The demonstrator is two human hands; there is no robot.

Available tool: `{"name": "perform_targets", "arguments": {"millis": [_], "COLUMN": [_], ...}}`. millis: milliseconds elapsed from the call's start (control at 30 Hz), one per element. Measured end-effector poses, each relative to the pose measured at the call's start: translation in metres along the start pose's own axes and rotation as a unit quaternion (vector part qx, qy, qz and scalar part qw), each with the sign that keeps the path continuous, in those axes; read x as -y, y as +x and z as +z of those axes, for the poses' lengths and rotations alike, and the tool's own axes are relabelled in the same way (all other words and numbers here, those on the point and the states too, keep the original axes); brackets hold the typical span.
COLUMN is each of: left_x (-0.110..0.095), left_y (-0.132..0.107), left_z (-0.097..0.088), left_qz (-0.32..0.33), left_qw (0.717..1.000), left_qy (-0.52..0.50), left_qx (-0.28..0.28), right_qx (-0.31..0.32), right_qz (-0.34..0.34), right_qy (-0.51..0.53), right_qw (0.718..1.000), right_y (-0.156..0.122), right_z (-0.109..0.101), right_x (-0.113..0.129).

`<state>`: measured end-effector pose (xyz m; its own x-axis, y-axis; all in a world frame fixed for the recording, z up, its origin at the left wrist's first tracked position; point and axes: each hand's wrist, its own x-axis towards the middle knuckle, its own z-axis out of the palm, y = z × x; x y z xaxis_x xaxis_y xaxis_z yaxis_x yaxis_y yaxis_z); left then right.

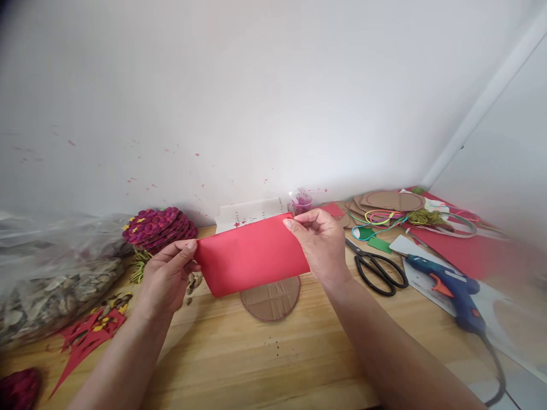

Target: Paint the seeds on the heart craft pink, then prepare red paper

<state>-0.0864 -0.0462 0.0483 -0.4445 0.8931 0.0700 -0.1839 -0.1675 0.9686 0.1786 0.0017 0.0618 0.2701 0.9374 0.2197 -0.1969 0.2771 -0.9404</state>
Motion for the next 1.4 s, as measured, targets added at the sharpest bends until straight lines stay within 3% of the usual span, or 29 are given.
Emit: {"name": "perform_targets", "arguments": {"millis": [333, 633, 1400], "left_x": [0.000, -0.001, 0.002], "left_y": [0.001, 0.001, 0.002], "left_z": [-0.003, -0.002, -0.004], "left_qz": [0.015, 0.015, -0.011], "left_qw": [1.000, 1.000, 1.000], "left_qy": [0.011, 0.013, 0.026], "left_qx": [-0.005, -0.007, -0.011], "right_qx": [0.065, 0.055, 0.063], "right_qz": [0.035, 0.109, 0.096], "right_qy": [0.040, 0.058, 0.025], "right_qw": [0.996, 0.991, 0.993], "right_y": [0.001, -0.001, 0.000], "right_z": [-0.001, 0.002, 0.000], "right_x": [0.003, 0.011, 0.009]}}
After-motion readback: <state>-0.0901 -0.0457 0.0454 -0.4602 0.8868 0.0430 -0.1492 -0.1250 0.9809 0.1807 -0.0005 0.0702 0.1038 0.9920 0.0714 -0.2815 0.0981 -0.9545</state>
